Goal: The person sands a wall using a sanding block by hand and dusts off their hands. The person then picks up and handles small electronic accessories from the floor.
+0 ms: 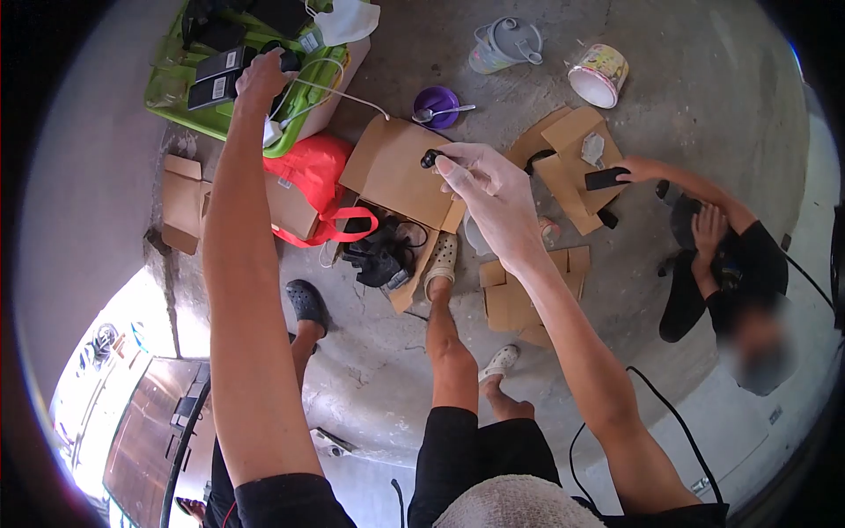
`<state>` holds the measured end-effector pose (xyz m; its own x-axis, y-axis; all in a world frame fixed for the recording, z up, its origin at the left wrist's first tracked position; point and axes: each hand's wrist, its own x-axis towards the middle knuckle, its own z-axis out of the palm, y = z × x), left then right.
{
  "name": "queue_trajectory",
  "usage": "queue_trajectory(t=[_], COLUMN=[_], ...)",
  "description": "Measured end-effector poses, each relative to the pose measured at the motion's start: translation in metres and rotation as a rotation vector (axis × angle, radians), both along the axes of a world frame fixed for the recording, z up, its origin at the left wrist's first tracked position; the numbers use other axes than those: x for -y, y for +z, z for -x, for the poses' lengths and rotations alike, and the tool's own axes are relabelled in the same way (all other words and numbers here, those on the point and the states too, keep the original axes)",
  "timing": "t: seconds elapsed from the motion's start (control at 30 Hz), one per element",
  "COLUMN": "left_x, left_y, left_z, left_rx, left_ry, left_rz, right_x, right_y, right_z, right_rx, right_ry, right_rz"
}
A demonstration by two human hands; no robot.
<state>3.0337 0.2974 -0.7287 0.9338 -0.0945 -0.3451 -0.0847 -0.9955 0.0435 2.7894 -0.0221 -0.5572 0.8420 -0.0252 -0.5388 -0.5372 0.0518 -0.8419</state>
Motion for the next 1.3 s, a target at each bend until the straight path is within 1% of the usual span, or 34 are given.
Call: queue_trajectory(t=[0.03,0.1,0.13,0.2,0.27,0.33,0.37,0.4,0.43,0.47,0.53,0.6,0.67,0.7,0.73,0.77,0.83,0.9,0.93,1.0,1.07,1.13,1.17,1.2,1.27,1.3], left_x=[0.004,0.020,0.022,0.024,0.027,0.032,0.039,0.044,0.056,0.070,0.105,0.136,0.161,0.171,0.179,0.184,0.195,0.209,0.213,0.223,0.227,0.228,0.234,0.238,0.245,0.251], left_y=[0.005,0.025,0.025,0.027,0.042,0.063,0.078,0.094,0.117,0.142,0.210,0.265,0.309,0.331,0.354,0.376,0.418,0.463,0.485,0.526,0.558,0.579,0.594,0.599,0.634,0.646], left_z=[0.002,0.014,0.015,0.013,0.013,0.016,0.021,0.032,0.052,0.076,0.144,0.211,0.272,0.296,0.317,0.336,0.374,0.416,0.440,0.489,0.545,0.604,0.635,0.666,0.719,0.743], left_rx=[0.004,0.009,0.013,0.089,0.127,0.460,0.566,0.576,0.573,0.561,0.449,0.264,0.236,0.216,0.195,0.208,0.191,0.192,0.174,0.183,0.184,0.056,-0.080,-0.029,-0.402,-0.416], left_ry=[-0.007,0.060,0.053,0.147,0.168,0.163,0.129,0.124,0.123,0.118,0.175,0.311,0.282,0.262,0.240,0.223,0.190,0.149,0.126,0.063,0.021,0.087,0.190,0.207,0.697,0.680], left_rz=[0.001,-0.032,-0.027,-0.011,0.026,0.277,0.418,0.411,0.615,0.822,0.930,1.134,1.094,1.087,1.080,1.086,0.987,0.996,1.001,0.980,0.939,1.111,1.248,1.319,1.430,1.436], right_x=[0.000,0.000,0.000,0.000,-0.001,0.000,-0.002,-0.005,-0.008,-0.012,-0.023,-0.031,-0.036,-0.039,-0.036,-0.031,-0.019,-0.005,0.001,0.015,0.028,0.039,0.046,0.049,0.059,0.063], right_y=[0.000,0.003,0.005,0.006,0.009,0.015,0.022,0.031,0.041,0.051,0.072,0.105,0.140,0.159,0.174,0.196,0.238,0.276,0.294,0.324,0.352,0.379,0.385,0.396,0.418,0.426], right_z=[-0.001,-0.001,0.001,0.004,0.005,0.003,-0.001,-0.005,-0.010,-0.016,-0.025,-0.024,-0.011,0.002,0.020,0.040,0.082,0.130,0.156,0.205,0.263,0.325,0.355,0.389,0.442,0.466], right_rx=[0.003,0.020,0.030,0.041,0.046,0.076,0.083,0.102,0.124,0.136,0.311,0.366,0.459,0.446,0.449,0.424,0.425,0.400,0.427,0.424,0.448,0.380,0.390,0.390,0.300,0.296], right_ry=[0.003,-0.004,-0.002,-0.033,-0.059,-0.077,-0.079,-0.161,-0.238,-0.236,-0.486,-0.532,-0.546,-0.544,-0.469,-0.469,-0.472,-0.575,-0.575,-0.629,-0.608,-0.624,-0.595,-0.609,-0.587,-0.577], right_rz=[0.014,0.021,0.024,0.002,-0.026,-0.034,-0.038,-0.055,-0.074,-0.081,-0.215,-0.223,-0.342,-0.386,-0.339,-0.294,-0.249,-0.392,-0.396,-0.489,-0.508,-0.629,-0.580,-0.581,-0.466,-0.436])
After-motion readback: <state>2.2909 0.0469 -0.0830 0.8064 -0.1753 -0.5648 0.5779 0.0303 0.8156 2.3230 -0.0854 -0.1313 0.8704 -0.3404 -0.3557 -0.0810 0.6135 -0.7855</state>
